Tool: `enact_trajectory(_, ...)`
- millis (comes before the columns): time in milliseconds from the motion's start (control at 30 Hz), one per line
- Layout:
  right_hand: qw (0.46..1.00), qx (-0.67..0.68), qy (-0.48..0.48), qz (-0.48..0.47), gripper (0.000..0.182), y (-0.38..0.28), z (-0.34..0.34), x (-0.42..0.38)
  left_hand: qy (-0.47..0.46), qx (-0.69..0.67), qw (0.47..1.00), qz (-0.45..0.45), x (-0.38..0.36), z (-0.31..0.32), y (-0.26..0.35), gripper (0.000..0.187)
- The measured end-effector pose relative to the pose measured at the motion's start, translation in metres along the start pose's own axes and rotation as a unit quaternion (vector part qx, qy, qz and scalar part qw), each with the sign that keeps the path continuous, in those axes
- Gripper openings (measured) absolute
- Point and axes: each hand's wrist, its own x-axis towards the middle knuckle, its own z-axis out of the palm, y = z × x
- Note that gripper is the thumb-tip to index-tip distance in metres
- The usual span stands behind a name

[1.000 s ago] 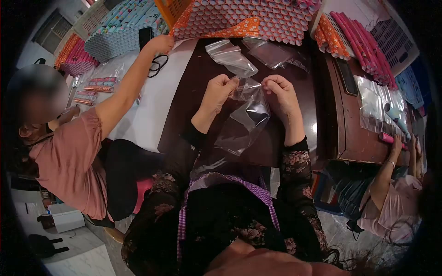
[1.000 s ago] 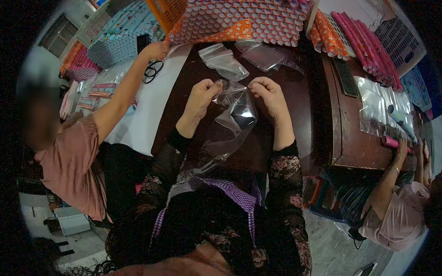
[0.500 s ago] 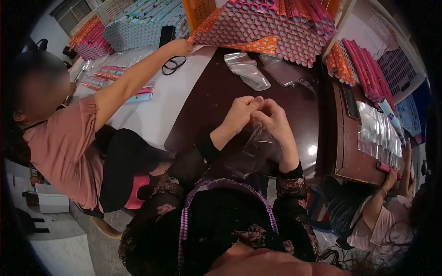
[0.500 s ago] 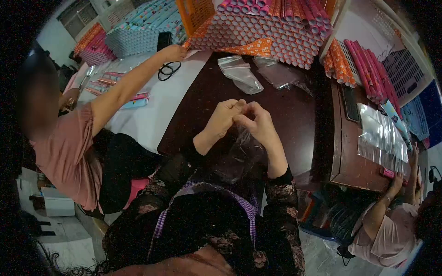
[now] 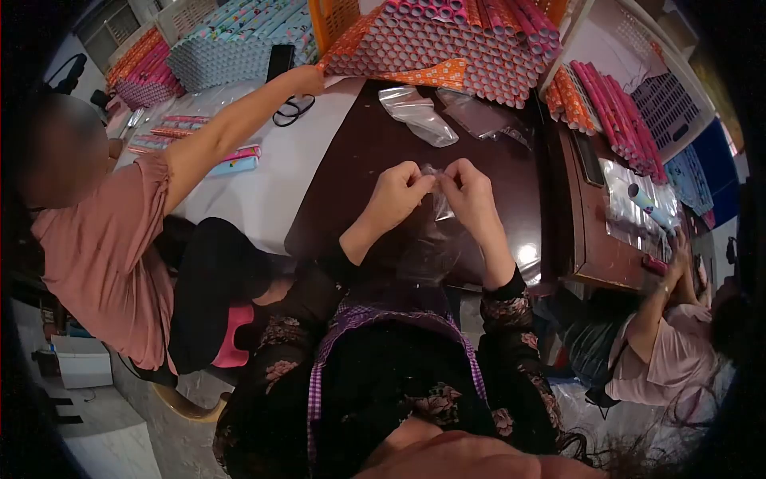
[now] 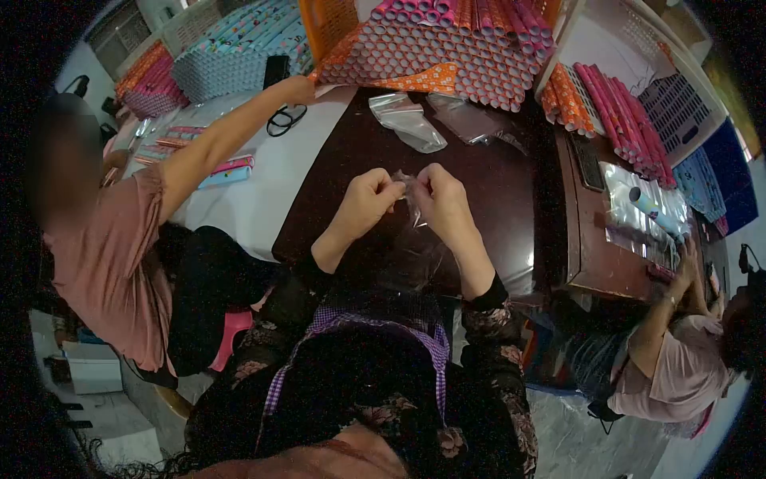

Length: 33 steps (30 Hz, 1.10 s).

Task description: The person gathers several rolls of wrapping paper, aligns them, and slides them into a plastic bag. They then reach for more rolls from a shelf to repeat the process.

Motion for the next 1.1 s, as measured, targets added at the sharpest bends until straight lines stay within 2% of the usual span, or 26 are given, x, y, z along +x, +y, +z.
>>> enact_trajectory(67,0.991,-0.096,0.071,-0.068,0.013,-0.007,0.006,-0.005,0.038,0.095,0.994,0.044,-0.008,-0.001,-0.002,0.026)
enact_trajectory(100,0.99,-0.096,0.073,-0.067,0.013,-0.011,0.009,-0.009,0.036,0.095,0.994,0.044,-0.013,-0.001,-0.003,0.026)
enact_trajectory(167,0.972,-0.123,0.102,-0.173,0.015,-0.019,0.014,-0.016,0.125,0.168,0.964,0.163,-0.022,0.001,0.005,0.024)
enact_trajectory(200,0.973,-0.123,0.103,-0.169,0.015,-0.018,0.014,-0.017,0.121,0.167,0.965,0.16,-0.027,0.001,0.01,0.024)
enact_trajectory(267,0.945,-0.255,0.081,-0.191,0.013,-0.014,0.014,-0.018,0.16,0.204,0.934,0.247,-0.035,-0.001,0.022,0.022)
enact_trajectory(300,0.945,-0.255,0.084,-0.188,0.013,-0.011,0.013,-0.02,0.157,0.204,0.934,0.248,-0.04,0.001,0.026,0.022)
enact_trajectory(367,0.962,-0.238,0.075,-0.111,0.014,-0.022,0.006,-0.021,0.116,0.158,0.94,0.28,-0.05,0.007,0.034,0.024)
enact_trajectory(400,0.958,-0.222,0.117,-0.138,0.011,-0.023,0.003,-0.017,0.087,0.149,0.946,0.274,-0.056,0.009,0.033,0.023)
enact_trajectory(467,0.983,-0.028,0.115,-0.142,0.009,-0.016,-0.008,-0.008,0.071,0.129,0.957,0.251,-0.064,0.013,0.035,0.023)
enact_trajectory(500,0.982,0.145,0.064,-0.099,0.012,-0.012,-0.017,-0.004,0.054,0.109,0.966,0.228,-0.066,0.012,0.036,0.025)
enact_trajectory(533,0.972,0.227,0.049,-0.035,0.013,-0.036,-0.026,-0.009,0.077,0.151,0.944,0.281,-0.065,0.01,0.031,0.046)
enact_trajectory(567,0.951,0.307,0.033,0.029,0.014,-0.063,-0.037,-0.015,0.08,0.153,0.943,0.284,-0.063,0.011,0.025,0.046)
enact_trajectory(633,0.948,0.317,0.026,0.021,0.018,-0.078,-0.046,-0.014,0.196,0.372,0.869,0.261,-0.057,0.021,0.01,0.063)
enact_trajectory(700,0.91,0.412,-0.021,0.039,0.023,-0.088,-0.049,-0.016,0.212,0.335,0.874,0.281,-0.049,0.023,-0.012,0.064)
enact_trajectory(733,0.91,0.412,-0.023,0.037,0.023,-0.091,-0.05,-0.018,0.074,0.223,0.956,0.173,-0.045,0.02,-0.018,0.054)
enact_trajectory(767,0.899,0.437,-0.016,0.026,0.026,-0.092,-0.051,-0.021,-0.066,0.1,0.991,0.057,-0.041,0.018,-0.024,0.044)
enact_trajectory(800,0.886,0.463,-0.011,0.016,0.03,-0.095,-0.053,-0.024,-0.042,0.123,0.991,0.026,-0.032,0.014,-0.029,0.027)
enact_trajectory(833,0.867,0.492,-0.063,-0.056,0.023,-0.108,-0.06,-0.031,0.006,0.153,0.985,0.073,-0.02,0.005,-0.037,0.024)
enact_trajectory(867,0.873,0.486,-0.003,-0.034,0.024,-0.115,-0.067,-0.037,0.052,0.184,0.974,0.119,-0.008,-0.008,-0.044,0.022)
enact_trajectory(900,0.876,0.479,0.057,-0.011,0.026,-0.118,-0.076,-0.041,0.054,0.221,0.968,0.107,0.003,-0.028,-0.032,0.019)
enact_trajectory(933,0.875,0.481,0.055,-0.011,0.026,-0.118,-0.081,-0.044,0.109,0.276,0.945,0.137,0.019,-0.046,-0.039,0.019)
enact_trajectory(967,0.892,0.438,0.056,-0.093,0.029,-0.119,-0.085,-0.045,0.136,0.298,0.939,0.108,0.031,-0.066,-0.027,0.018)
enact_trajectory(1000,0.901,0.392,0.059,-0.175,0.034,-0.117,-0.089,-0.044,0.208,0.342,0.904,0.148,0.051,-0.089,-0.034,0.019)
enact_trajectory(1033,0.869,0.469,0.055,-0.149,0.034,-0.108,-0.091,-0.037,0.24,0.364,0.889,0.142,0.061,-0.111,-0.025,0.019)
enact_trajectory(1100,0.903,0.406,0.134,-0.042,0.035,-0.096,-0.094,-0.028,0.328,0.369,0.848,0.195,0.072,-0.147,-0.002,0.014)
